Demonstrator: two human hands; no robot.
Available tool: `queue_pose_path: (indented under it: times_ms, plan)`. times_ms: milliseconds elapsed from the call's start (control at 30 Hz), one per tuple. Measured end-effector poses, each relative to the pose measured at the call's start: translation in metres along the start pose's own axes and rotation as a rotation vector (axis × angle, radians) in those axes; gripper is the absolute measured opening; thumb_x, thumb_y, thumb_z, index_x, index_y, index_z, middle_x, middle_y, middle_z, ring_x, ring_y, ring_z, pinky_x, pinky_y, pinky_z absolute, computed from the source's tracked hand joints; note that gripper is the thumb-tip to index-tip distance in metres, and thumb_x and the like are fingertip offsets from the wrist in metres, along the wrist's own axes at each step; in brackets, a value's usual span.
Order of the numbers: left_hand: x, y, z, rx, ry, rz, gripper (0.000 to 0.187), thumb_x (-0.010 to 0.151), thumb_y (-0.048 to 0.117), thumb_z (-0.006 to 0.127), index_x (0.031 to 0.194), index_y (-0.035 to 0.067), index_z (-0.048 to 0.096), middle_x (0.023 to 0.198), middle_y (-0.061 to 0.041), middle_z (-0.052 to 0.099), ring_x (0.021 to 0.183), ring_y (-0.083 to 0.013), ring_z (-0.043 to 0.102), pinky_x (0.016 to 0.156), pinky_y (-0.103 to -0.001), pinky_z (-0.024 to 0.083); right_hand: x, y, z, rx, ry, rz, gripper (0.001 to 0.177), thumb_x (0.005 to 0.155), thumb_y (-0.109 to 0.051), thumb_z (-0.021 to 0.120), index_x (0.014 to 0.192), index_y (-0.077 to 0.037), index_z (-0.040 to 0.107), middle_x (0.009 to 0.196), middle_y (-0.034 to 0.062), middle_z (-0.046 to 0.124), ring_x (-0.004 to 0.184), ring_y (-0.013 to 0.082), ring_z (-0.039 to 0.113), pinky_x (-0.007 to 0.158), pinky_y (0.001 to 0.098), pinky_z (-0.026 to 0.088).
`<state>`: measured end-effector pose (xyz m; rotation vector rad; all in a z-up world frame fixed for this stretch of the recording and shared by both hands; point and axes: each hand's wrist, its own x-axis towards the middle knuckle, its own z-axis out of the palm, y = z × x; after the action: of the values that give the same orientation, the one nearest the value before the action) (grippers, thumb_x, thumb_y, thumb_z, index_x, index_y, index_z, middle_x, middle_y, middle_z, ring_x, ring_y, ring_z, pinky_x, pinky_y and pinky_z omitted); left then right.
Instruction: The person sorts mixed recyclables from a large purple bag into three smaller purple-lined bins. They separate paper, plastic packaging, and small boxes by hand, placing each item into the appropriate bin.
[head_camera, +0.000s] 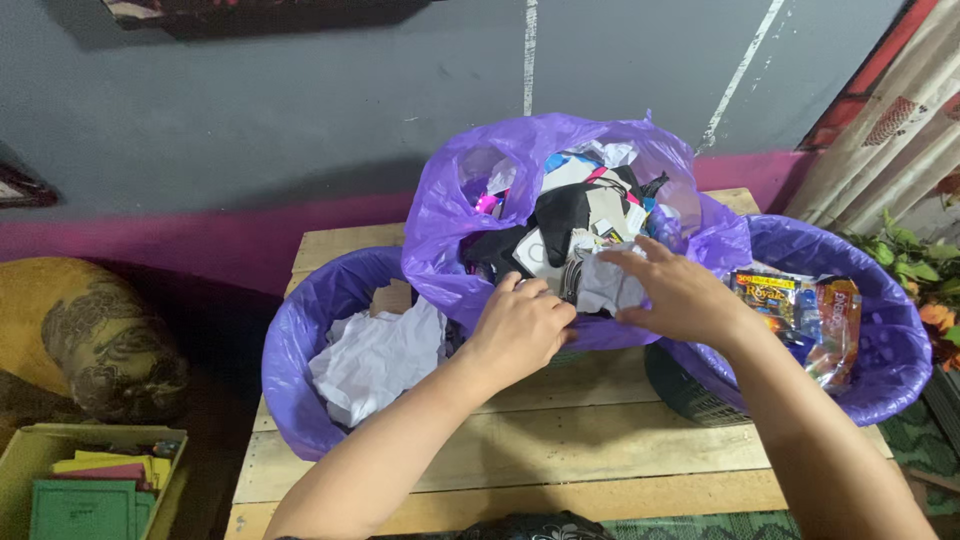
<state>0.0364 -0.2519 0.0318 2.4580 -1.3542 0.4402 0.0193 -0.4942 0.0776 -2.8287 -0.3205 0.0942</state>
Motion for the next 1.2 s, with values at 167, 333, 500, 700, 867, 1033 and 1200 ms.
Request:
queue_pose_path:
  times_ms: [167, 333, 500, 700, 867, 1033, 1200]
  plan:
    - [0.0, -0.003, 0.004, 0.002, 0.036, 0.008, 0.02, 0.08, 0.026, 0.079, 0.092, 0.011, 0.075, 0.108, -0.007, 0.072, 0.123, -0.0297, 0.059, 0.107, -0.059, 0.038, 0.003, 0.005, 0.012, 0.036, 0.007, -0.133, 0.079, 0.069, -0.031, 0.086, 0.143, -0.023, 0.058, 0.147, 0.0303, 0.041, 0.104, 0.0446, 0.068, 0.091, 0.0481, 0.054]
    - [0.002, -0.002, -0.001, 0.019, 0.052, 0.008, 0.023, 0.079, 0.029, 0.08, 0.09, 0.009, 0.075, 0.132, -0.013, 0.064, 0.136, -0.0345, 0.051, 0.11, -0.063, 0.035, 0.002, 0.009, 0.018, 0.147, 0.216, -0.092, 0.037, 0.086, -0.018, 0.07, 0.122, -0.012, 0.065, 0.108, 0.0191, 0.072, 0.088, 0.0384, 0.072, 0.076, 0.0493, 0.056]
    - [0.01, 0.003, -0.017, 0.002, 0.203, -0.015, 0.043, 0.079, 0.029, 0.081, 0.117, 0.014, 0.07, 0.146, -0.013, 0.055, 0.139, -0.0372, 0.048, 0.11, -0.063, 0.036, 0.003, -0.002, 0.019, 0.328, 0.644, 0.009, 0.026, 0.098, -0.007, 0.061, 0.123, -0.007, 0.068, 0.074, 0.0133, 0.066, 0.064, 0.0253, 0.068, 0.059, 0.0401, 0.051]
    - [0.006, 0.012, -0.049, -0.098, 0.507, -0.026, 0.073, 0.085, 0.033, 0.081, 0.147, 0.014, 0.045, 0.154, -0.017, 0.048, 0.142, -0.0392, 0.047, 0.113, -0.053, 0.041, -0.007, -0.037, 0.025, 0.949, 0.679, -0.193, 0.016, 0.111, -0.005, 0.05, 0.121, -0.003, 0.061, 0.087, -0.0083, 0.052, 0.08, -0.0004, 0.044, 0.065, 0.0193, 0.036]
    - [-0.015, 0.015, -0.08, -0.236, 0.486, -0.109, 0.057, 0.092, 0.019, 0.074, 0.144, 0.015, 0.053, 0.146, -0.011, 0.061, 0.125, -0.0281, 0.066, 0.102, -0.039, 0.054, -0.012, -0.076, 0.052, 1.141, 0.58, -0.151, 0.015, 0.11, -0.008, 0.051, 0.119, -0.005, 0.063, 0.085, -0.0084, 0.051, 0.074, 0.0001, 0.041, 0.062, 0.0178, 0.033]
    - [-0.076, 0.007, -0.102, -0.448, 0.513, -0.335, 0.035, 0.092, 0.011, 0.074, 0.125, 0.01, 0.065, 0.116, -0.008, 0.075, 0.102, -0.0206, 0.072, 0.089, -0.035, 0.058, -0.009, -0.11, 0.086, 1.135, 0.524, -0.181, 0.015, 0.109, -0.007, 0.051, 0.118, -0.004, 0.063, 0.084, -0.005, 0.057, 0.069, 0.0019, 0.05, 0.058, 0.0186, 0.041]
    - [-0.14, -0.035, -0.105, -0.751, 0.497, -0.291, 0.02, 0.089, -0.003, 0.077, 0.095, 0.006, 0.06, 0.097, -0.005, 0.073, 0.125, -0.0238, 0.07, 0.104, -0.04, 0.056, 0.001, -0.144, 0.122, 1.268, 0.439, -0.111, 0.022, 0.107, -0.006, 0.049, 0.126, -0.007, 0.06, 0.077, -0.0026, 0.055, 0.058, 0.004, 0.053, 0.05, 0.0208, 0.046]
